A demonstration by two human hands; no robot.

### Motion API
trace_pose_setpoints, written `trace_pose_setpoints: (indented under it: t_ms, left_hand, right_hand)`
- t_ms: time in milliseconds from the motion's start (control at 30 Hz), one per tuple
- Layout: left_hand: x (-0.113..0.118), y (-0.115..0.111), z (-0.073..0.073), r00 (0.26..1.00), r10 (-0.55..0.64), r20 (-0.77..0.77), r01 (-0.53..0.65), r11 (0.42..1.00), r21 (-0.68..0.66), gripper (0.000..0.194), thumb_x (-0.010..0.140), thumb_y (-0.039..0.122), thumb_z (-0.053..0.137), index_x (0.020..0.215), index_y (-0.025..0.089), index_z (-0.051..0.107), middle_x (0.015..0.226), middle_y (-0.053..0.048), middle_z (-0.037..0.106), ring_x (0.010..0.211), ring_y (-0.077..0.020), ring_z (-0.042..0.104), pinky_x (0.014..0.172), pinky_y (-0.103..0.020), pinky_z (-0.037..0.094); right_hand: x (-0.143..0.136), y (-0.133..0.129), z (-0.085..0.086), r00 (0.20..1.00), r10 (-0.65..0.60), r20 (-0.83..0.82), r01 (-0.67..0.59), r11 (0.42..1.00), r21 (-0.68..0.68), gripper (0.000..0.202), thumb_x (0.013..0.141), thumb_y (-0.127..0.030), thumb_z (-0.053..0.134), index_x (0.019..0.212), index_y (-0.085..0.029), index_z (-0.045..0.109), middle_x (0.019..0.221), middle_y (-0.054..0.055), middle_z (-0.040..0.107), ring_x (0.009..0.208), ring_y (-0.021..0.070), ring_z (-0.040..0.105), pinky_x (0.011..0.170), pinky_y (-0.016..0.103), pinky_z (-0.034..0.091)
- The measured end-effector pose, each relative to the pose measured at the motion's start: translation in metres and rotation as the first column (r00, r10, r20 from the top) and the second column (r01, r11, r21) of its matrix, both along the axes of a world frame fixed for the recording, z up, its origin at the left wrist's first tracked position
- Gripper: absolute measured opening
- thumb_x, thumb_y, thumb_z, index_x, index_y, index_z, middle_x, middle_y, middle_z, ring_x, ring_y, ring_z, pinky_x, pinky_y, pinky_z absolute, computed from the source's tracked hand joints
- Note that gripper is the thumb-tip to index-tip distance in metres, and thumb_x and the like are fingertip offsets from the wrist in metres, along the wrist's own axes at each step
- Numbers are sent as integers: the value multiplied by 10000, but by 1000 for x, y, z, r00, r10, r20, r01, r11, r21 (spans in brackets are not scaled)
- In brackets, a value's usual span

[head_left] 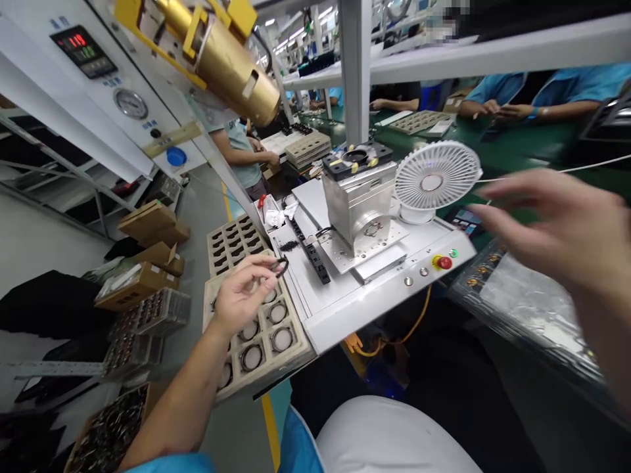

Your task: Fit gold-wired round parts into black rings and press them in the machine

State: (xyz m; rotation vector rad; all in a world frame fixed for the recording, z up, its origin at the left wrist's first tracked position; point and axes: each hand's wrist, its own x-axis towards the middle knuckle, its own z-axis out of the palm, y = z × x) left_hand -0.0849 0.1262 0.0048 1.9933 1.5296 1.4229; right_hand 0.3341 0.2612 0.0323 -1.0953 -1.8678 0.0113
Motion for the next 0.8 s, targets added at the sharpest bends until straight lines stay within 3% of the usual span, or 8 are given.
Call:
trace_pose_setpoints:
  t_ms: [100,167,233,333,467,633,733,800]
  left_hand:
    - [16,-1,11,994,-71,-81,70,997,-12,62,886,265,742,864,229,787,1226,-125,757,1187,-300,706,1025,-460,591]
    - [17,-5,15,993,-57,-99,58,998,6,59,891,237,731,871,225,786,1234,-124,764,1184,-304,716,1028,-463,590]
    - [16,-10,17,995,-18,-93,23,998,50,65,891,201,724,871,223,782,1222,-112,775,1162,-290,731,1007,-441,601]
    - [18,-8,21,996,39,-80,-29,993,117,84,886,160,720,895,219,779,1203,-97,786,1148,-269,742,980,-417,613]
    - [42,30,39,992,58,-113,-29,968,248,48,865,187,743,886,204,783,1170,-100,801,1076,-259,768,986,-426,606]
    - [90,123,85,969,106,-224,-15,928,372,93,867,238,718,840,181,787,1038,-76,828,1062,-240,763,996,-361,561]
    - [112,165,108,941,44,-337,44,967,251,139,873,227,678,809,163,784,897,-60,819,936,-226,757,890,-324,552]
    - [121,175,117,901,-8,-434,68,990,124,217,910,274,634,808,157,784,836,-58,802,836,-217,730,820,-321,535]
  right_hand:
    - [-52,42,41,959,279,51,-282,957,75,171,933,-210,695,1078,-135,746,1166,156,721,1104,233,665,938,364,528]
    - [-88,73,68,915,382,133,-388,922,21,218,925,-185,672,1105,-96,756,1218,139,705,1214,262,620,1044,411,470]
    - [-113,102,87,858,477,190,-462,879,-120,220,856,-169,747,1070,-132,781,1121,82,728,1148,270,655,1048,444,484]
    - [-125,129,100,770,606,198,-548,788,-281,236,727,-137,861,947,-202,804,930,21,735,966,253,704,986,445,543]
    - [-117,127,95,761,648,38,-634,755,-167,297,698,-177,904,965,-215,779,962,29,746,971,251,698,992,441,563]
    - [-90,85,69,771,569,-287,-583,812,42,350,797,-285,834,1112,-183,719,1131,79,743,1035,249,705,989,433,587]
    - [-63,53,45,749,525,-405,-557,830,45,332,810,-311,811,1097,-181,707,1126,89,745,1045,255,714,968,432,598]
    - [-39,31,24,756,464,-461,-524,852,-1,323,806,-317,812,1082,-190,705,1111,90,749,1036,258,719,954,432,600]
